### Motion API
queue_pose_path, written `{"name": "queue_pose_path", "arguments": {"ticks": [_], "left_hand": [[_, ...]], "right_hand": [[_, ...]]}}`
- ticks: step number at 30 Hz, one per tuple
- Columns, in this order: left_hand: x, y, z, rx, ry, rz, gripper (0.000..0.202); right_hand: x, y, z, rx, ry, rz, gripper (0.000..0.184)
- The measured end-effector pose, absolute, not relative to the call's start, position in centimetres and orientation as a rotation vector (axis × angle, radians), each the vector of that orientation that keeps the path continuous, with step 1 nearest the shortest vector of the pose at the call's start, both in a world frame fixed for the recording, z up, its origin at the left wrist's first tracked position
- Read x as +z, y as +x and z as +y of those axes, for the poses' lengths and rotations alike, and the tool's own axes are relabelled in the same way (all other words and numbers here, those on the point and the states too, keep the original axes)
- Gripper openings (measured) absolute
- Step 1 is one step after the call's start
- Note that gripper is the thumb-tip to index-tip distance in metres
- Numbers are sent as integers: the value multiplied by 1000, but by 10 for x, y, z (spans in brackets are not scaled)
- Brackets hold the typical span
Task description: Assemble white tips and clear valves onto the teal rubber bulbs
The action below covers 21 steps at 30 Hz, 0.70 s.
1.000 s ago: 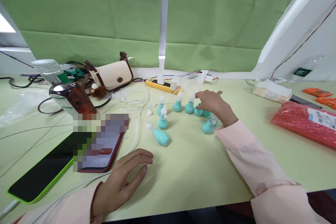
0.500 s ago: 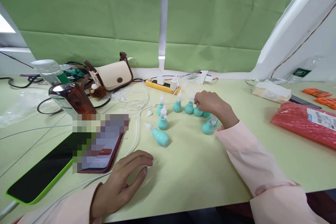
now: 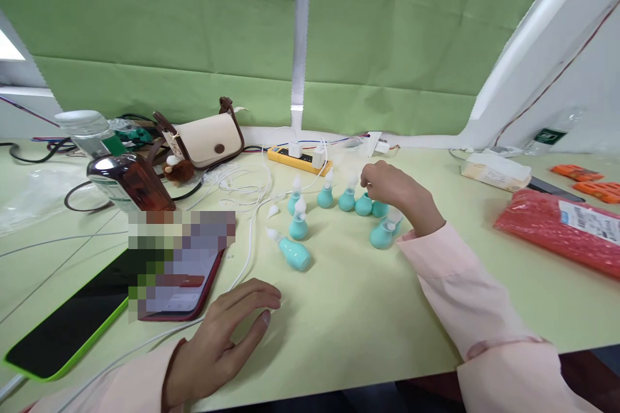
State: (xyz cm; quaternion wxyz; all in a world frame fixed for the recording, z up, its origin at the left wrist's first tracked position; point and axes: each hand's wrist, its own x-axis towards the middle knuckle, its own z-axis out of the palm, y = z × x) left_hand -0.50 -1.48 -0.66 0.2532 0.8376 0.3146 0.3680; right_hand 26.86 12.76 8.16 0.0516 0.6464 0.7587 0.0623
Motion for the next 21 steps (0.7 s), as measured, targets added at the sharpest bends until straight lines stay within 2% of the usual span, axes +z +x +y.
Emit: {"name": "queue_pose_path", "arguments": {"ticks": [3, 8, 12, 16, 21], "left_hand": [[-7, -6, -15, 991, 2279, 865, 19], [-8, -7, -16, 993, 2279, 869, 19], [-8, -7, -15, 969, 2292, 930, 18], [-8, -5, -14, 933, 2338, 1022, 16], [-8, -3, -10, 779, 2530, 1113, 18]], "right_hand": [[76, 261, 130, 196, 1917, 2203, 29], [69, 252, 134, 233, 1860, 2183, 23], [84, 260, 121, 229, 1817, 2270, 18], [98, 254, 92, -36, 1585, 2565, 14], [85, 221, 64, -402, 1211, 2673, 18]]}}
